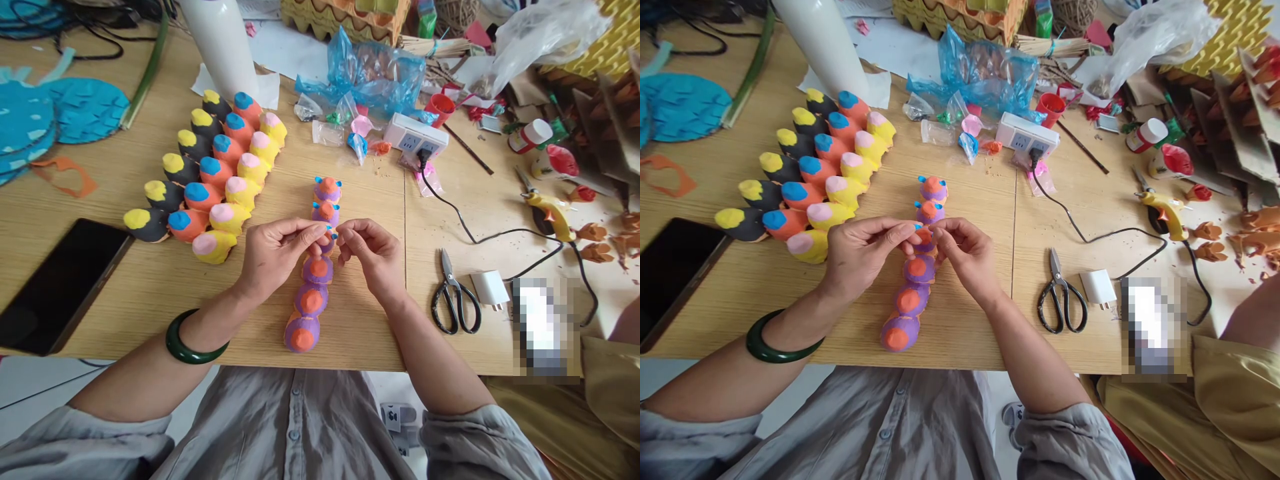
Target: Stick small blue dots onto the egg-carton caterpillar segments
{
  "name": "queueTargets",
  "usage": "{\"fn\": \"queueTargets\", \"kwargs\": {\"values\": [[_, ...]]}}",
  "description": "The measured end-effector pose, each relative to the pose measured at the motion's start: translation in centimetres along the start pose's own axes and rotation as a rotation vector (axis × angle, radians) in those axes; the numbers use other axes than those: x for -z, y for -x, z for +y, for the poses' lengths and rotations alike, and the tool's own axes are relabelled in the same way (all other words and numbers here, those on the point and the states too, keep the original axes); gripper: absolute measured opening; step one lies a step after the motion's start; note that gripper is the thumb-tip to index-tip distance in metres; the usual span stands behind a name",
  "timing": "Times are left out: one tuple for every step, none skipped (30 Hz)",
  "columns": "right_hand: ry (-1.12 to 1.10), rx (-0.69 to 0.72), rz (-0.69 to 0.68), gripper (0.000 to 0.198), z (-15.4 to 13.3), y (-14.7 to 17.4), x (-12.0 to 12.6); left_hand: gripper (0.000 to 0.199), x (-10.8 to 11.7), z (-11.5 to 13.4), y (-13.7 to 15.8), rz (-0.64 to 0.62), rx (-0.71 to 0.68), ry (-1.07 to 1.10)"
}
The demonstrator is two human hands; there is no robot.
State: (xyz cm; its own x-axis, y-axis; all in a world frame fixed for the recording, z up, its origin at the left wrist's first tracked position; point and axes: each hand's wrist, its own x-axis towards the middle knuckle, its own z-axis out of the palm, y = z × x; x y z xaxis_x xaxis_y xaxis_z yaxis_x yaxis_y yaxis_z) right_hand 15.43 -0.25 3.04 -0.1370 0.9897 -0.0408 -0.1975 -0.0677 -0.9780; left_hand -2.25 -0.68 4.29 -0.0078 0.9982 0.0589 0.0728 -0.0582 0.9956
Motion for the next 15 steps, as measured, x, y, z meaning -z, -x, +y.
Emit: {"fn": "queueTargets", "kwargs": {"values": [[0.006,0.002,-0.007,0.033,-0.05,0.03,-0.03,0.025,-0.01,0.00,0.03,-0.006,0.002,0.006],[0.012,0.002,-0.012,0.034,-0.08,0.05,-0.04,0.025,-0.01,-0.06,0.05,-0.012,0.004,0.019],[0.015,0.003,-0.015,0.034,-0.10,0.06,-0.04,0.025,0.01,-0.17,0.06,-0.019,0.005,0.035],[0.018,0.003,-0.016,0.035,-0.11,0.07,-0.03,0.027,0.04,-0.31,0.06,-0.028,0.007,0.052],[0.021,0.002,-0.014,0.035,-0.11,0.07,-0.02,0.029,0.08,-0.46,0.07,-0.035,0.009,0.069],[0.023,0.003,-0.010,0.035,-0.11,0.07,-0.02,0.032,0.12,-0.60,0.08,-0.043,0.012,0.081],[0.024,0.005,-0.006,0.035,-0.11,0.08,-0.02,0.034,0.15,-0.71,0.10,-0.049,0.016,0.088],[0.024,0.009,-0.003,0.035,-0.12,0.09,-0.04,0.035,0.17,-0.77,0.11,-0.054,0.019,0.091],[0.020,0.015,-0.001,0.034,-0.13,0.11,-0.07,0.035,0.18,-0.78,0.13,-0.058,0.018,0.092],[0.013,0.021,-0.004,0.033,-0.16,0.12,-0.11,0.032,0.18,-0.74,0.13,-0.059,0.014,0.093],[0.006,0.027,-0.008,0.032,-0.19,0.14,-0.15,0.029,0.16,-0.67,0.14,-0.058,0.010,0.097],[0.002,0.031,-0.012,0.032,-0.23,0.16,-0.19,0.026,0.14,-0.58,0.14,-0.056,0.011,0.098],[0.000,0.032,-0.012,0.032,-0.27,0.17,-0.23,0.024,0.10,-0.48,0.14,-0.055,0.016,0.096],[0.002,0.029,-0.010,0.032,-0.31,0.17,-0.26,0.024,0.06,-0.40,0.13,-0.055,0.022,0.087],[0.005,0.023,-0.005,0.033,-0.33,0.17,-0.28,0.025,0.02,-0.35,0.13,-0.053,0.024,0.072]]}}
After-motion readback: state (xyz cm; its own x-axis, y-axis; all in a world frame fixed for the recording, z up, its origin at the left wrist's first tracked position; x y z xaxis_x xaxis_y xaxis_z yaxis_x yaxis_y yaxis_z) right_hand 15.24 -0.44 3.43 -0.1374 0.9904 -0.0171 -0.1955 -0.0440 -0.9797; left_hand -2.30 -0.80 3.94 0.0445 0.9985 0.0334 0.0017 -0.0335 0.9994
